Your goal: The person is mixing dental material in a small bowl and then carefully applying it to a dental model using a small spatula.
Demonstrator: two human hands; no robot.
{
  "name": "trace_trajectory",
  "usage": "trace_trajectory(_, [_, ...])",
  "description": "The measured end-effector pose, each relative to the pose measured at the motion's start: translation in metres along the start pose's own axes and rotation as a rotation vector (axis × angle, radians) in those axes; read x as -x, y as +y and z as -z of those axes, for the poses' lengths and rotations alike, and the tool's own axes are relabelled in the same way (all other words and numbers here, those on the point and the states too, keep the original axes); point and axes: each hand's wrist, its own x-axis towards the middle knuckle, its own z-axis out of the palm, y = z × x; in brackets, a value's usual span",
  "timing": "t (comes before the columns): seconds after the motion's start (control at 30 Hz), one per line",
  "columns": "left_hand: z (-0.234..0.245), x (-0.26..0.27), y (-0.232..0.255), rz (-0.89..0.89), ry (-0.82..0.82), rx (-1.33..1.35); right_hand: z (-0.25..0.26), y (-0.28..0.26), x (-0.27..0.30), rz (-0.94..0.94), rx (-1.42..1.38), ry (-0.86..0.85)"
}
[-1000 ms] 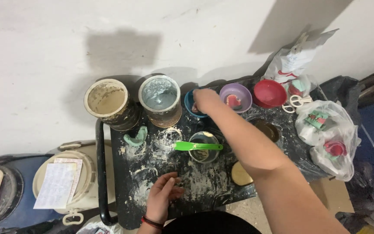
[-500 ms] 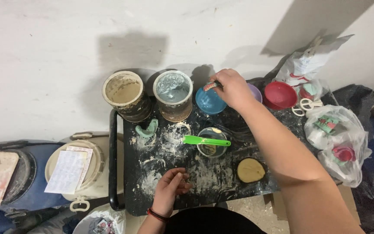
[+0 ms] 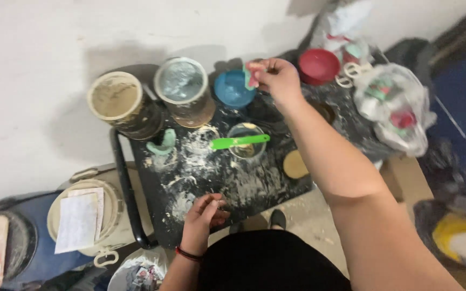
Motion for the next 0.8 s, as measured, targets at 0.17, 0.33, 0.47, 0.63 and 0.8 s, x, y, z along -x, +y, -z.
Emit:
trace_trajectory(0.17, [-0.018,-0.032,-0.024,-0.096,-0.257,-0.228,0.101,-0.025,0.075,-0.263,-0.374,0.12])
trace_trajectory(0.33, [-0.086,-0.047,-0.035,-0.297,-0.368,-0.452,0.221,-0.018,0.193,-0.203,-0.209,0.269])
trace_trajectory(0.47, [-0.153,-0.044,-0.015,-0.872,-0.328,-0.916,0.277,0.019,0.28,-0.246,-0.018,0.434])
trace_trajectory(0.63, [-0.196,-0.076,-0.028,-0.781,-0.21,-1.253,0.321,0.145,0.351,-0.596,1.056,0.305])
trace_trajectory(0.8, [-0.207,-0.088,-0.037,-0.769,-0.121,-1.359,0.335,0.183,0.361,-0.388,1.315,0.26])
